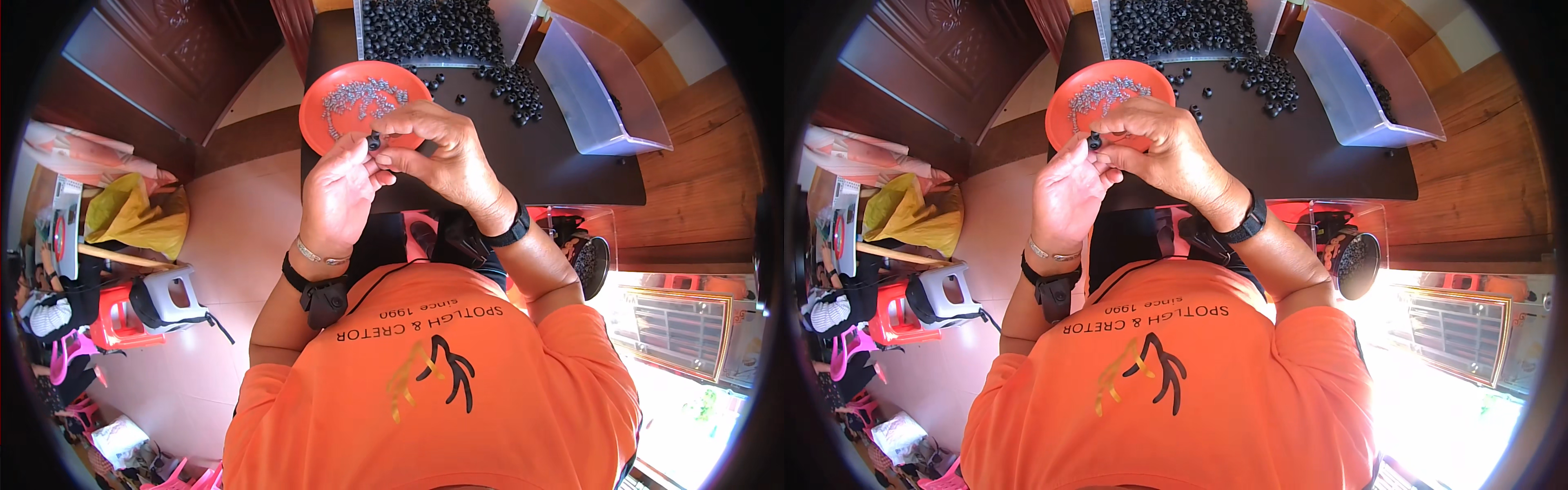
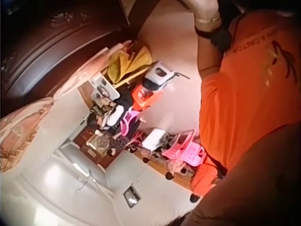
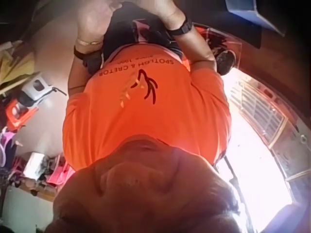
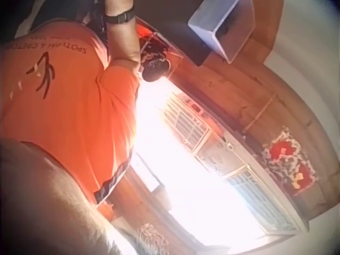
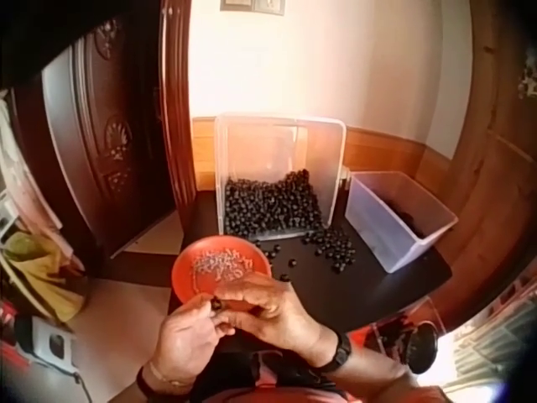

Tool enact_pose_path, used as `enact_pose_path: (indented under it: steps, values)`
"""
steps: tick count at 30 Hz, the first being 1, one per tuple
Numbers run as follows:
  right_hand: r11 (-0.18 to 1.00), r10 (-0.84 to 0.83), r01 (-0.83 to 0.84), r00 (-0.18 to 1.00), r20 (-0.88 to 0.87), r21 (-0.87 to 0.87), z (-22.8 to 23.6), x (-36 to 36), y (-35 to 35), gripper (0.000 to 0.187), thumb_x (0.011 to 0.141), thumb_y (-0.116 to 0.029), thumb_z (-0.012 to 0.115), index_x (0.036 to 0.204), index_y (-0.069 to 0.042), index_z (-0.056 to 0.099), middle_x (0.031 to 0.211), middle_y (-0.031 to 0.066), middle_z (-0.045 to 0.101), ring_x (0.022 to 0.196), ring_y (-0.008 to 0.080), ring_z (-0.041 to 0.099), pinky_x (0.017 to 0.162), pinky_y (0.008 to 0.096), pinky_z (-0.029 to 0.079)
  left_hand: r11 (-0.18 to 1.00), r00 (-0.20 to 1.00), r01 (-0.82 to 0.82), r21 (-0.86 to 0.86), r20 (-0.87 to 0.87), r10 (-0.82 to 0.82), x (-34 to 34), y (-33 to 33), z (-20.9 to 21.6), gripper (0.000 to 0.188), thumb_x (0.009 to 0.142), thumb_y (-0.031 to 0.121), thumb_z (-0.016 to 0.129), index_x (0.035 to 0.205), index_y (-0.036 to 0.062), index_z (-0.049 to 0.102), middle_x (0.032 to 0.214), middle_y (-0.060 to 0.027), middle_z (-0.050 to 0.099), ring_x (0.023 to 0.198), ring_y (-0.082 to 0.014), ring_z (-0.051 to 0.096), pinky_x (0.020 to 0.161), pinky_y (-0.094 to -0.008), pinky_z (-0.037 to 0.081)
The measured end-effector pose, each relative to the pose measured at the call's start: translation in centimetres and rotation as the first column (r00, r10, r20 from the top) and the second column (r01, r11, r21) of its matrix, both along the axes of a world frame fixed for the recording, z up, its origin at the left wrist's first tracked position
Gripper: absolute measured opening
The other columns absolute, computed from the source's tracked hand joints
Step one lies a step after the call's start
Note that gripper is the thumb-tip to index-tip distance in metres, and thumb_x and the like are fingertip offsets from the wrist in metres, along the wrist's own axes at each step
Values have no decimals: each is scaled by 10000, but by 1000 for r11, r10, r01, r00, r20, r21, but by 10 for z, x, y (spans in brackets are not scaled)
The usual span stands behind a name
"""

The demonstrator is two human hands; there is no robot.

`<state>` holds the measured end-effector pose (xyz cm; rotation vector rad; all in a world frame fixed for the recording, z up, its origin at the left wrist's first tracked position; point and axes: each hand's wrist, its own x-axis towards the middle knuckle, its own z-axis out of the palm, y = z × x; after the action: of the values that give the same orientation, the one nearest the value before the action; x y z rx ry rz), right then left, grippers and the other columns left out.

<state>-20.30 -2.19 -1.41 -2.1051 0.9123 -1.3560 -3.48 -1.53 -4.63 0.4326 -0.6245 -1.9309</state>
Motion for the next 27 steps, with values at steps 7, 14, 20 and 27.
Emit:
enact_pose_path:
  steps: [7, 14, 20, 27]
  values:
    - [990, -126, 125, 992, -16, -69, -9, -1, 5, 307, 708, -28, 769, 1005, -55, 696, 833, 60, 675, 832, 182, 638, 774, 328, 513, 998, 998, 55, -7, -27, -55, -2, -1, -5, 163, 954, 186, 479, 1052, 88, 565, 1012, -30, 593, 937, -152, 552, 796, -323, 446]
    - [955, -208, 184, 975, -82, -234, -13, -2, 7, 319, 668, -34, 780, 968, -56, 677, 819, 68, 658, 793, 210, 635, 728, 327, 522, 997, 997, 69, 27, -46, -68, -10, 0, -3, 164, 960, 192, 467, 1000, 75, 575, 1020, -41, 590, 945, -153, 543, 847, -338, 439]
    - [896, -336, 266, 929, -153, -355, -15, -2, 10, 303, 662, -51, 769, 948, -66, 669, 854, 61, 648, 769, 223, 627, 711, 339, 522, 998, 999, 46, 39, -14, -46, -20, 3, 6, 161, 960, 172, 450, 976, 65, 570, 1008, -40, 576, 944, -147, 534, 858, -321, 430]
    - [826, -418, 297, 893, -166, -479, -24, -3, 7, 275, 680, -39, 716, 946, -48, 645, 876, 83, 640, 769, 261, 614, 697, 353, 506, 996, 997, 34, 79, -68, -28, -28, -4, -3, 144, 956, 141, 430, 959, 70, 556, 985, -26, 562, 925, -129, 519, 855, -307, 421]
